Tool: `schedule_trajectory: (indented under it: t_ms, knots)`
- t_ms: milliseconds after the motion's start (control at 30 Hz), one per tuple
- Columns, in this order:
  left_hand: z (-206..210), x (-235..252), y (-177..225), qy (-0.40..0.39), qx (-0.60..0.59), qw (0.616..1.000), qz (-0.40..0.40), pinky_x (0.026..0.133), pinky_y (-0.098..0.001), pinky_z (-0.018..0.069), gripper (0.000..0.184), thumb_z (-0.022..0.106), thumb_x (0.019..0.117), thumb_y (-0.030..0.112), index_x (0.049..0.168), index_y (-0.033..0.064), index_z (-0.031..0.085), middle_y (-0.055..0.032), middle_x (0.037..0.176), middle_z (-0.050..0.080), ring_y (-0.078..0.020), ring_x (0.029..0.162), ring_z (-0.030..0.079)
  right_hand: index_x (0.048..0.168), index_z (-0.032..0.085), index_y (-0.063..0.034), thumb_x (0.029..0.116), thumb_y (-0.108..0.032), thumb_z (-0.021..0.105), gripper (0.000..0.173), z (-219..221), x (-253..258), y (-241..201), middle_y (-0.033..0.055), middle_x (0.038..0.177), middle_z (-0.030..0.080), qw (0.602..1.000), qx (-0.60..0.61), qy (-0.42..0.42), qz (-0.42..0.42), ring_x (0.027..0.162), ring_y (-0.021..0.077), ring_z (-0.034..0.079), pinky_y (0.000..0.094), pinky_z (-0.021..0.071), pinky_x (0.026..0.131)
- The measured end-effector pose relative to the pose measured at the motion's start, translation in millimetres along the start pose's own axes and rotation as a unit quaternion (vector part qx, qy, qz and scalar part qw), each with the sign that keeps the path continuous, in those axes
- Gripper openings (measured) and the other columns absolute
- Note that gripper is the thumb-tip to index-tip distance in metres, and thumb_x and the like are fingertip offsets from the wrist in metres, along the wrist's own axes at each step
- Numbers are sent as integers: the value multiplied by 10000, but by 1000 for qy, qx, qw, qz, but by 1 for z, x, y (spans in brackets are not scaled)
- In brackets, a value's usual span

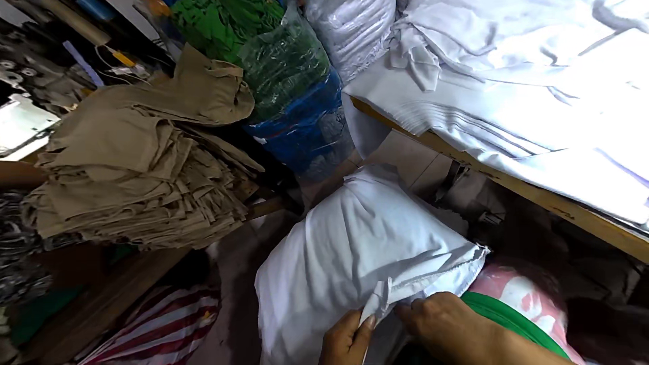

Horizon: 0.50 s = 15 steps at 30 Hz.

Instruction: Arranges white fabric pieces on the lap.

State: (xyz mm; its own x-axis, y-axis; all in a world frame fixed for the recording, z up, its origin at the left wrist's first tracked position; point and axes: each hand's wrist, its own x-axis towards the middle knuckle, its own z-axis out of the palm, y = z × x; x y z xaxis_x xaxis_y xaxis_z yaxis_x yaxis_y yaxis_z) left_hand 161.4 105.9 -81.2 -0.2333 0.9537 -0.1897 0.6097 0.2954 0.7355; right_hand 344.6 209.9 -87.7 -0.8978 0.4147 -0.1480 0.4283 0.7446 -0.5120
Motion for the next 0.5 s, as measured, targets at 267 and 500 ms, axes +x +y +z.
schedule_trajectory:
  t_ms: [267,500]
  knots:
    - [11,-5,-4,-55,44,995,67,942,-541,529,317,669,932,137,1056,-153,694,-297,1081,698,-417,1040,688,974,679,31,976,-106,621,149,-23,1,2,233,796,678,995,99,-19,3,763,442,705,590,546,627]
    - [7,1,8,5,60,997,36,883,-497,565,196,652,909,21,1024,-122,718,-240,966,739,-350,932,732,986,700,-68,920,-162,663,120,-2,3,3,104,684,650,974,66,193,-94,554,277,670,431,527,452]
